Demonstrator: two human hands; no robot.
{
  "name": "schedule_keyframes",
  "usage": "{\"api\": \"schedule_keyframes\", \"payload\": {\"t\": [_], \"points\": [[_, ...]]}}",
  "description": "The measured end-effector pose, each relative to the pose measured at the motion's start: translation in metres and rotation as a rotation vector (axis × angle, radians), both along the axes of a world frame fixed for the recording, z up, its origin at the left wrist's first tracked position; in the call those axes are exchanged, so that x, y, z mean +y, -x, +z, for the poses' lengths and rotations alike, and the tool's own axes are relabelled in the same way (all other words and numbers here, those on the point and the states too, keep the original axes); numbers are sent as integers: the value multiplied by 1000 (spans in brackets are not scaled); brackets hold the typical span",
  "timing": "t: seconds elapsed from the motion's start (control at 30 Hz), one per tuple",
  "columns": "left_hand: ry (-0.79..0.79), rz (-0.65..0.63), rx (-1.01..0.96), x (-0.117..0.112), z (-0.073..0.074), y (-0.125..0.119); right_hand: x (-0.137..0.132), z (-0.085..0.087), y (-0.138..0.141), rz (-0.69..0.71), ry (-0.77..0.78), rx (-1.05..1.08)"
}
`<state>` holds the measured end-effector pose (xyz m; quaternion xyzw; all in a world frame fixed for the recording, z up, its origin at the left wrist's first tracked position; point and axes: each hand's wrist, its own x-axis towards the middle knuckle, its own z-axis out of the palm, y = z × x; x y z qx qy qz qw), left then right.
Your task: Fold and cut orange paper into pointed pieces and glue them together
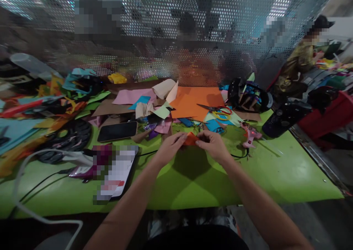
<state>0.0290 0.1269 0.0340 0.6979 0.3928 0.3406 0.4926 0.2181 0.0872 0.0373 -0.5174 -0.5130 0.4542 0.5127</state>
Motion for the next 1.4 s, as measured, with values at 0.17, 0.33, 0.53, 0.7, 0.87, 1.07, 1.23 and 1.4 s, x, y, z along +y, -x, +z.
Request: {"api": "schedule_keyframes", "payload": {"t": [0.17,0.33,0.53,0.7,0.87,1.07,1.23,1.4], "points": [[193,25,-102,-3,0,-5,-2,4,1,4,-22,107],[418,94,-312,-2,-1,-8,-4,6,2,13,-74,189],[442,2,-313,-3,-3,-8,-2,-3,2,-41,-139,149],[420,-44,-289,-2,-6,-8,-2,0,0,-28,-113,170],[100,69,-100,-2,-6,-9,-3,5,3,57,-43,134],[-104,38,65,-3,-6,-9,0,-2,1,9,13,-63],[-79,31,133,-1,-5,-4,1,-1,-2,-55,18,-24],[-133,36,168,1,-6,-1,1,1,-5,-53,17,-40]]}}
